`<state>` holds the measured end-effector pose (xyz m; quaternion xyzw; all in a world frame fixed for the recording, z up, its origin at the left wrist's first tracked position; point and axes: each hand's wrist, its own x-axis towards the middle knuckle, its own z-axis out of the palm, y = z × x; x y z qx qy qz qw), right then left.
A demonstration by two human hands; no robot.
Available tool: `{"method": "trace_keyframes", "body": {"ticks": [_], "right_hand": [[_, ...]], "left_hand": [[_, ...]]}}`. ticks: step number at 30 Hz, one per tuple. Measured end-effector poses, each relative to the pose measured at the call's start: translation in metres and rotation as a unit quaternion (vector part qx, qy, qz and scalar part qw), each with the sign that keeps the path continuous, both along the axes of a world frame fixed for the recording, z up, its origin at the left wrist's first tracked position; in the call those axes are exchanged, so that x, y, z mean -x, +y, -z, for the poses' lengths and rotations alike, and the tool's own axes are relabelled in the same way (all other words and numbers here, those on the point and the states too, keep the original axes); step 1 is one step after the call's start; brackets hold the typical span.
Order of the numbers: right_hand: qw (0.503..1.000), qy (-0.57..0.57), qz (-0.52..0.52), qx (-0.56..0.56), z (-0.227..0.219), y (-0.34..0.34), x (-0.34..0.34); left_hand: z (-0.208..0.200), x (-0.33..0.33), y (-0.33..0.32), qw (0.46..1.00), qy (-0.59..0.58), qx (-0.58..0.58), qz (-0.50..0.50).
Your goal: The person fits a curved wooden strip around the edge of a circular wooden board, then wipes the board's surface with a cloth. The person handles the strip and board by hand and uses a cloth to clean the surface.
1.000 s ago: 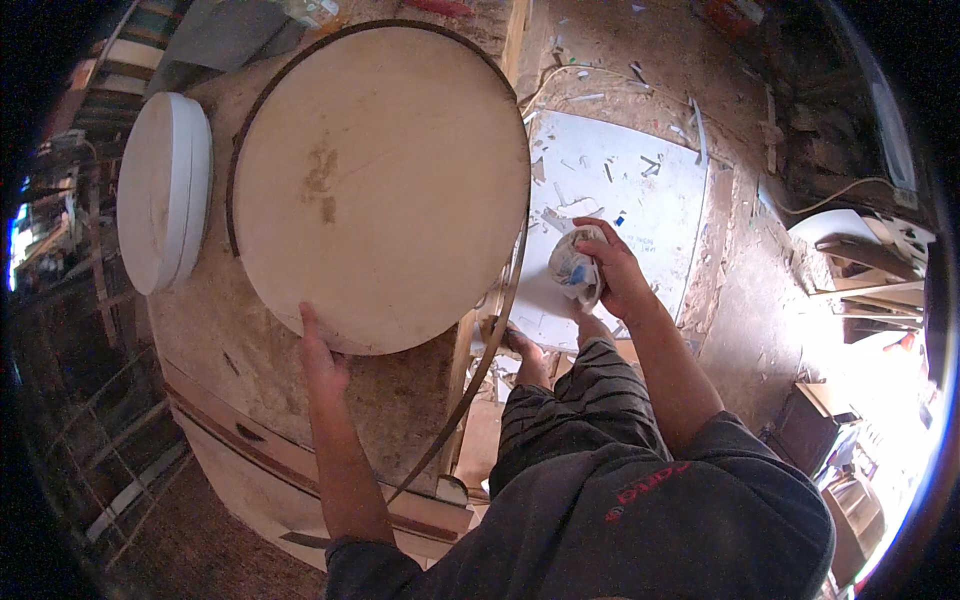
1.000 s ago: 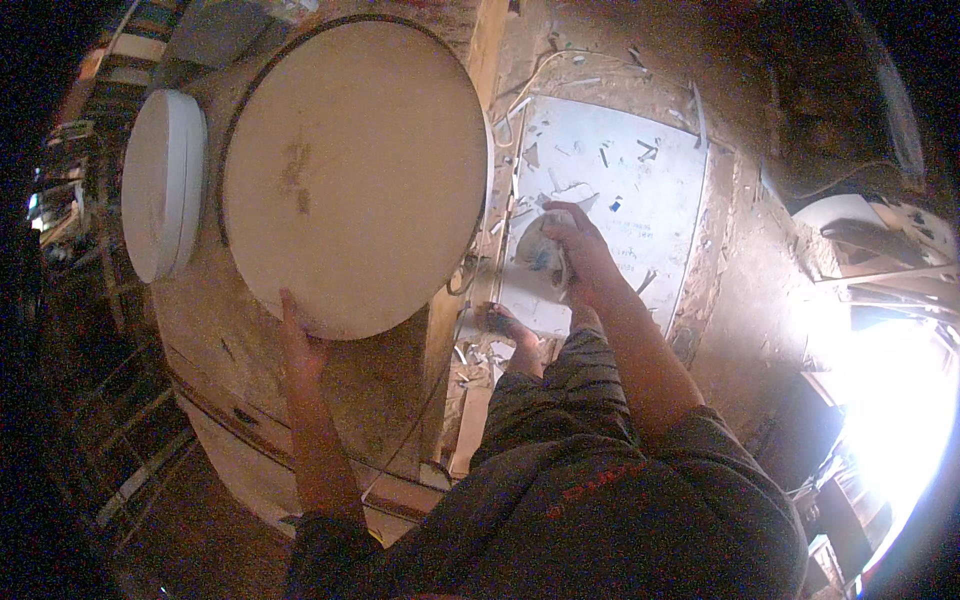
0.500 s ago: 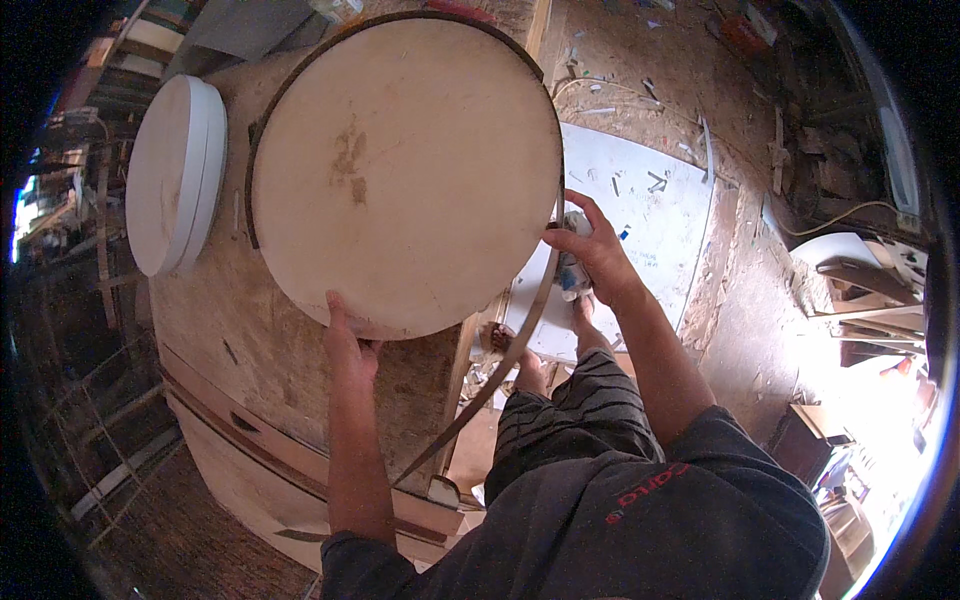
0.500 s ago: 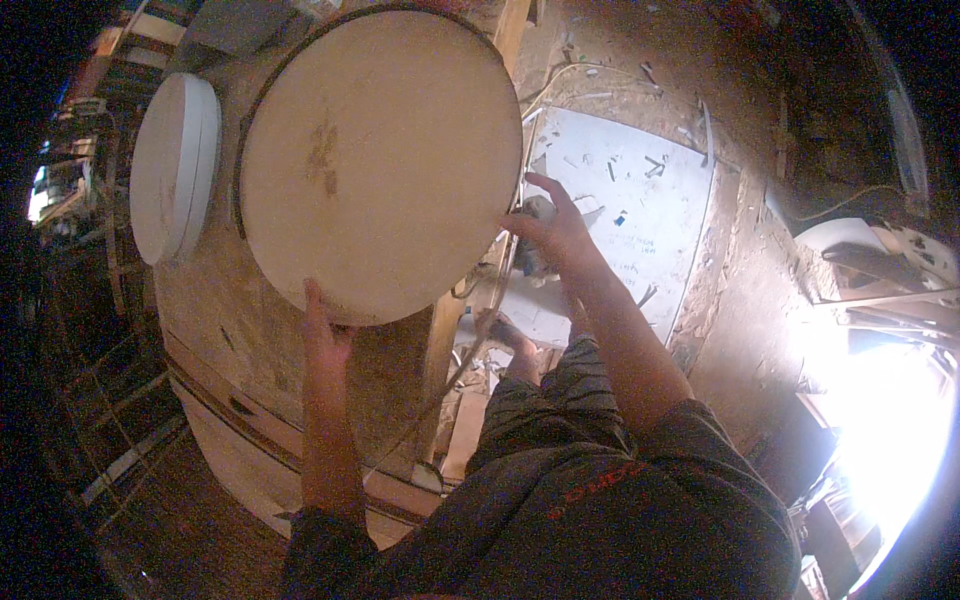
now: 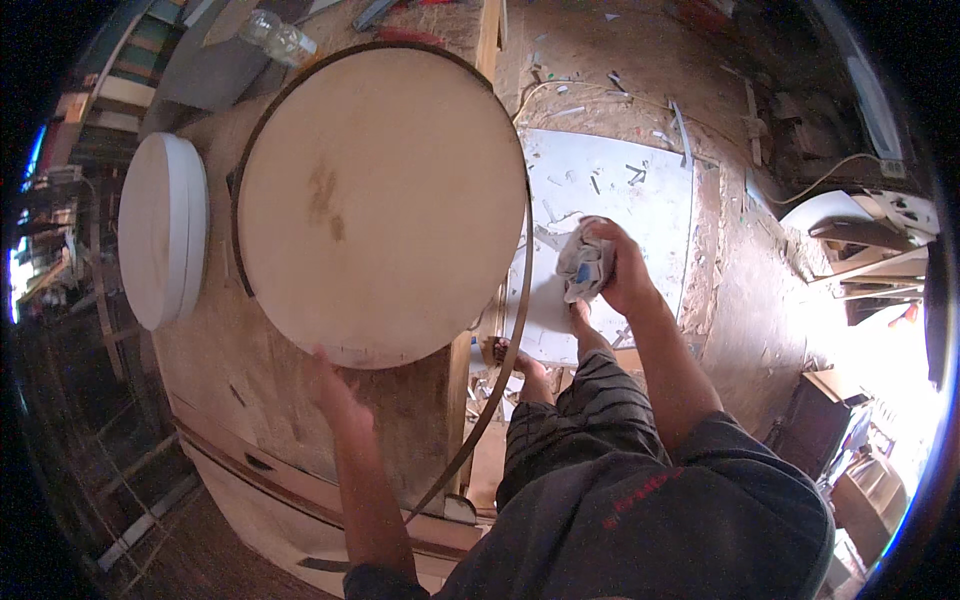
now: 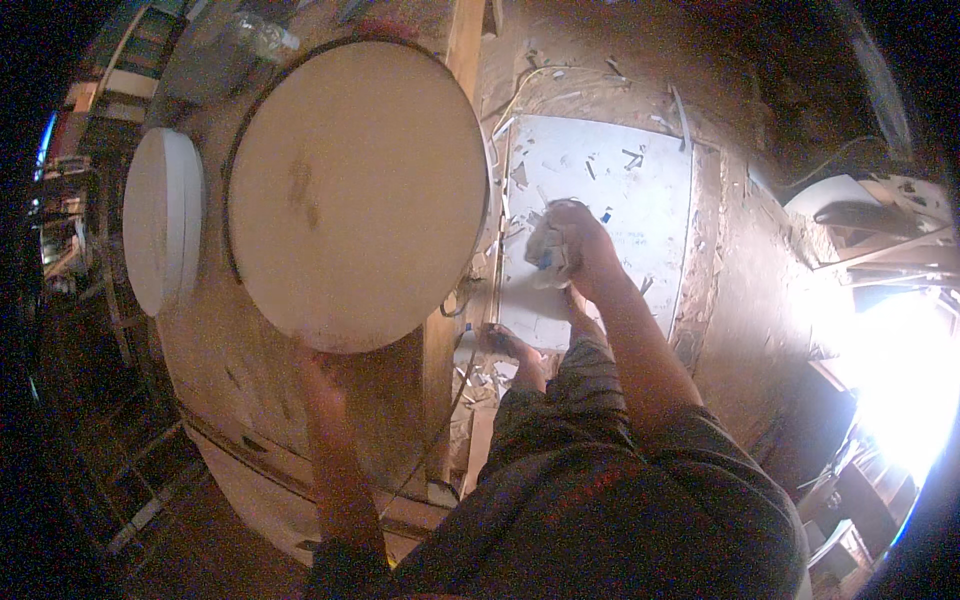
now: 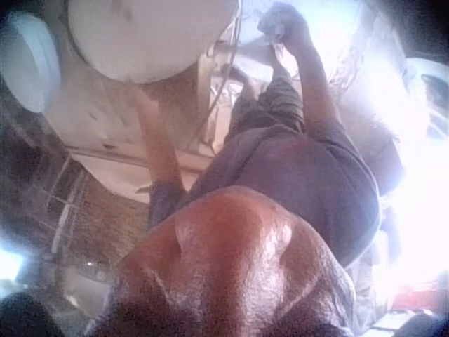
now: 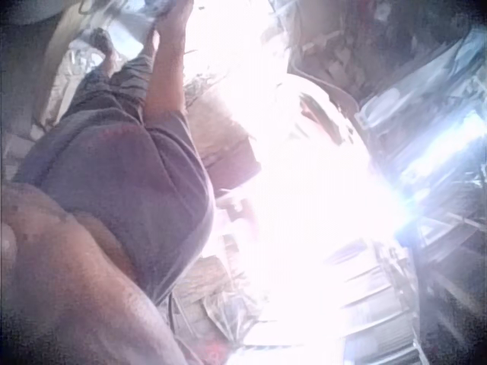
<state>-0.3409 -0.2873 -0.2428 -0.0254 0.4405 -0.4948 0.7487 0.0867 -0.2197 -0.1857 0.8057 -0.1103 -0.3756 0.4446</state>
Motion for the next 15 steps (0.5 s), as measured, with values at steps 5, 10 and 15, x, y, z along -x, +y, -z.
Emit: {"method": "trace_keyframes", "body": {"ticks": [5, 10, 15], "right_hand": [[0.987, 0.157, 0.025, 0.012, 0.019, -0.018, 0.033], [0.931, 0.322, 0.020, 0.171, 0.004, -0.118, 0.011], [0.896, 0.367, -0.012, 0.249, 0.008, -0.200, -0.038]], "left_hand": [[-0.006, -0.014, -0.060, 0.891, -0.346, 0.111, 0.271], [-0.001, 0.040, -0.172, 0.704, -0.507, 0.143, 0.476], [0.031, 0.044, -0.190, 0.631, -0.587, 0.077, 0.501]]}}
